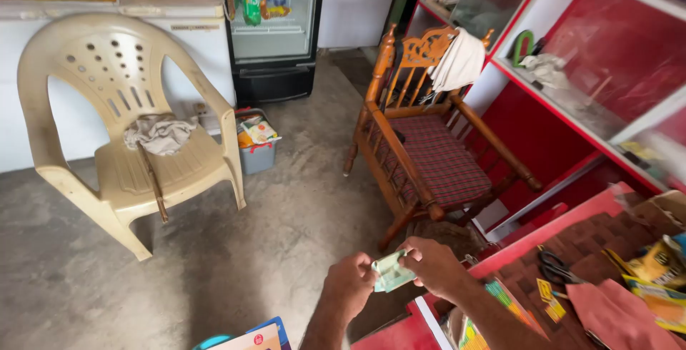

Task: The recorder cleans the counter, checks a menu, retrieves ice cream from a freezer for a customer, and handles a cash transaction.

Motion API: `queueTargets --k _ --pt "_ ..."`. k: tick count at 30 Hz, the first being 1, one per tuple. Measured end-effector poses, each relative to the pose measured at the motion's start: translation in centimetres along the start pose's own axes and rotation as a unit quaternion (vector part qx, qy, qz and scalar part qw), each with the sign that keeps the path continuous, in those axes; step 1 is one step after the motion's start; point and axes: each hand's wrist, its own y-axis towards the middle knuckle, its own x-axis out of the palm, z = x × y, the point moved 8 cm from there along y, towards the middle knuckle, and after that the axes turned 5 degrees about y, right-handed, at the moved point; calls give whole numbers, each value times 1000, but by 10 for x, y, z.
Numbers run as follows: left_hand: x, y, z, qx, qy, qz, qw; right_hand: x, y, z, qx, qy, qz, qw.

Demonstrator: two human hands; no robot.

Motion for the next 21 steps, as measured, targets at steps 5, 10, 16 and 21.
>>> queueTargets --k 5,10,16,21 --pt "39 56 -25 -65 -40 -18 997 -10 68 42 13 -5 -12 1000" --pt "100 85 -58 -150 -59 -47 986 -14 103 85 72 -23 -27 997" --pt "173 120 -89 -139 69 -85 984 -16 137 118 75 -140 -25 987" --pt "196 134 -84 -166 59 -145 974 -31 152 137 87 -111 20 990"
